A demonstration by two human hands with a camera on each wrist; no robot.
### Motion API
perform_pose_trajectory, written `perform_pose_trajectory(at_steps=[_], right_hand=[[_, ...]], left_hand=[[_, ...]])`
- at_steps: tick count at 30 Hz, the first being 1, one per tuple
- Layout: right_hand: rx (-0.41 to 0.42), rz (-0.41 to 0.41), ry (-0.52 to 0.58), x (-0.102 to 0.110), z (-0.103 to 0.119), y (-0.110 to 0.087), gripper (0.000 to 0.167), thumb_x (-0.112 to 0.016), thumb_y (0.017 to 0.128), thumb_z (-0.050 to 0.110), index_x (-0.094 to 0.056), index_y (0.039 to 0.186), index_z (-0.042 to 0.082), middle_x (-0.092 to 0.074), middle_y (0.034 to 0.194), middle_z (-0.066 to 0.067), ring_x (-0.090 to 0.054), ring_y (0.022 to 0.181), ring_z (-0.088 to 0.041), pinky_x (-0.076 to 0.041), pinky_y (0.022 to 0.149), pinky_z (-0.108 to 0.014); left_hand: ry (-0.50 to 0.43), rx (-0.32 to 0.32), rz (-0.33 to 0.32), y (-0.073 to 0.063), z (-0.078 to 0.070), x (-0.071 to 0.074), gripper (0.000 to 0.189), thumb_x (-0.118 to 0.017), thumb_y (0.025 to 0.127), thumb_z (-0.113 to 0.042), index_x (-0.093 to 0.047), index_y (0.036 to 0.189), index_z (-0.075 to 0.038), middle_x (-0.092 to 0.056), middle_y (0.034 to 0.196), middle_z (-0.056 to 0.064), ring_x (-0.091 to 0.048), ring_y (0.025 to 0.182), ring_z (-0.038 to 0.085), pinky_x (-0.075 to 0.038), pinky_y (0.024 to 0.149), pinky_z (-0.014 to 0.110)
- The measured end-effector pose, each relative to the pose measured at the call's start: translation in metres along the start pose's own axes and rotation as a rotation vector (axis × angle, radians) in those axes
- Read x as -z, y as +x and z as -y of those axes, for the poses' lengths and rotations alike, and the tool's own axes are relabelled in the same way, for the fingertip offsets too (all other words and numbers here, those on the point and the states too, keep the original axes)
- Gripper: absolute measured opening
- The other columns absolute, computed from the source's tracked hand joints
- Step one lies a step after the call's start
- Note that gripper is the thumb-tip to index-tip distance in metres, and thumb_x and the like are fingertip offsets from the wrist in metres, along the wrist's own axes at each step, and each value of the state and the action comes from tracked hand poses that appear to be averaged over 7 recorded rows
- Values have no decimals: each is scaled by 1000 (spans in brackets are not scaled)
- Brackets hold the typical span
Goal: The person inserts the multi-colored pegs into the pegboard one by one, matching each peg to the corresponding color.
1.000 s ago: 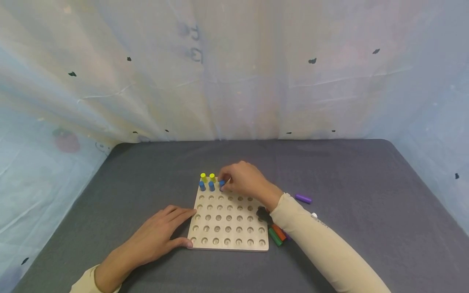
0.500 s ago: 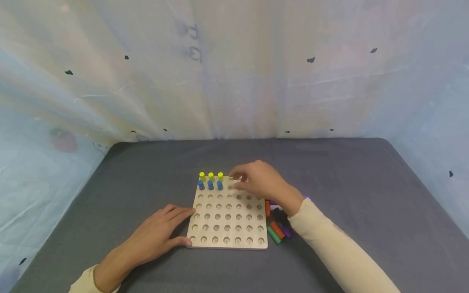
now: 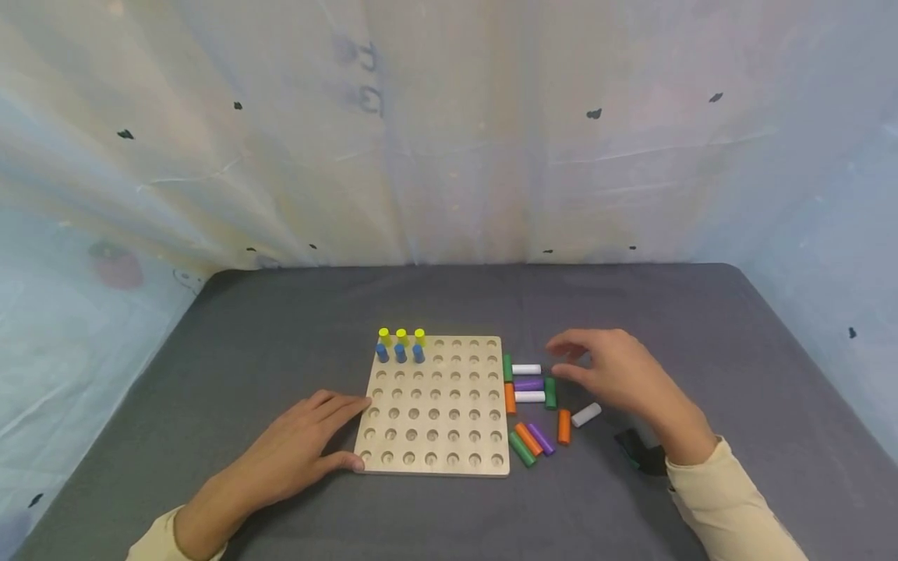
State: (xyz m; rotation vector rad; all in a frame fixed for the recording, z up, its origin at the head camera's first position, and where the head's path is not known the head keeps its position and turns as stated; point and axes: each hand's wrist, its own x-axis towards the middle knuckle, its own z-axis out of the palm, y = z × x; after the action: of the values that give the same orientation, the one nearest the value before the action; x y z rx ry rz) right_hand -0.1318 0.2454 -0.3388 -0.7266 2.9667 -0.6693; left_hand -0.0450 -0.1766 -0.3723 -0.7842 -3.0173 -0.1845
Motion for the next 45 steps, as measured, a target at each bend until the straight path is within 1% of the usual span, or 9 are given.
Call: perform_pose_trajectory(at_steps=[3,7,12,17,20,29,34,42,45], right_hand=[[17,20,-12,2,-7,-8,30,-77,88,26,-72,117,21,-74,105,9,-68,94,-11,-55,81,-40],[63,67,-2,4,-15,-16,32,-80,85,28,-72,116,26,-72,105,14,-67,92,-6,-56,79,-33],[84,138,22,4,-22,-20,35,-81,82,34,-71,115,29,-71,109,15,-66,95,-3,-56,80,-32],[105,238,51,4,-29,-24,34,-79,82,43,-69,113,33,-71,108,17,-66,96,-2,-56,78,-30],[135,271,67,4,-34,-23,33,-80,81,41,-69,111,33,-71,107,17,-67,97,-3,-56,78,-29],[193,324,105,-6,-44,-17,28,-83,80,29,-68,103,33,-65,99,19,-59,91,1,-52,74,-26],[182,339,124,-13,-45,-17,25,-83,79,25,-68,98,32,-63,96,18,-55,86,3,-49,69,-24],[220,317,134,-20,-47,-15,23,-82,81,30,-68,99,29,-62,95,17,-53,82,4,-48,66,-24],[205,320,127,-21,-46,-14,21,-81,83,30,-67,99,30,-61,94,18,-52,82,5,-47,66,-24]], left_hand=[[12,-9,-10,-2,1,1,79,-60,83,-68,-51,145,-21,-59,137,-6,-55,120,16,-50,95,43],[14,-19,-22,-2,1,2,78,-59,83,-69,-51,145,-21,-58,138,-6,-55,120,16,-50,95,43],[18,-18,-26,-1,0,3,79,-58,84,-69,-51,146,-21,-58,139,-6,-54,122,16,-49,97,43],[1,-14,-18,-1,-1,4,78,-61,83,-67,-52,145,-20,-58,139,-6,-54,122,16,-49,96,44],[-4,-8,-17,-2,-2,3,77,-63,83,-65,-52,145,-20,-58,139,-6,-55,121,16,-50,96,44],[-28,12,-10,-4,-1,2,78,-60,83,-69,-52,145,-22,-57,139,-7,-54,122,16,-50,98,44],[-41,13,-1,-4,-1,0,78,-56,84,-71,-51,145,-23,-57,139,-8,-54,122,15,-49,97,45],[-27,20,1,-2,-1,0,79,-55,83,-73,-51,146,-24,-57,139,-9,-53,123,14,-49,98,44],[-28,23,3,-1,-1,-1,79,-54,83,-73,-51,146,-24,-57,139,-9,-53,122,14,-49,98,44]])
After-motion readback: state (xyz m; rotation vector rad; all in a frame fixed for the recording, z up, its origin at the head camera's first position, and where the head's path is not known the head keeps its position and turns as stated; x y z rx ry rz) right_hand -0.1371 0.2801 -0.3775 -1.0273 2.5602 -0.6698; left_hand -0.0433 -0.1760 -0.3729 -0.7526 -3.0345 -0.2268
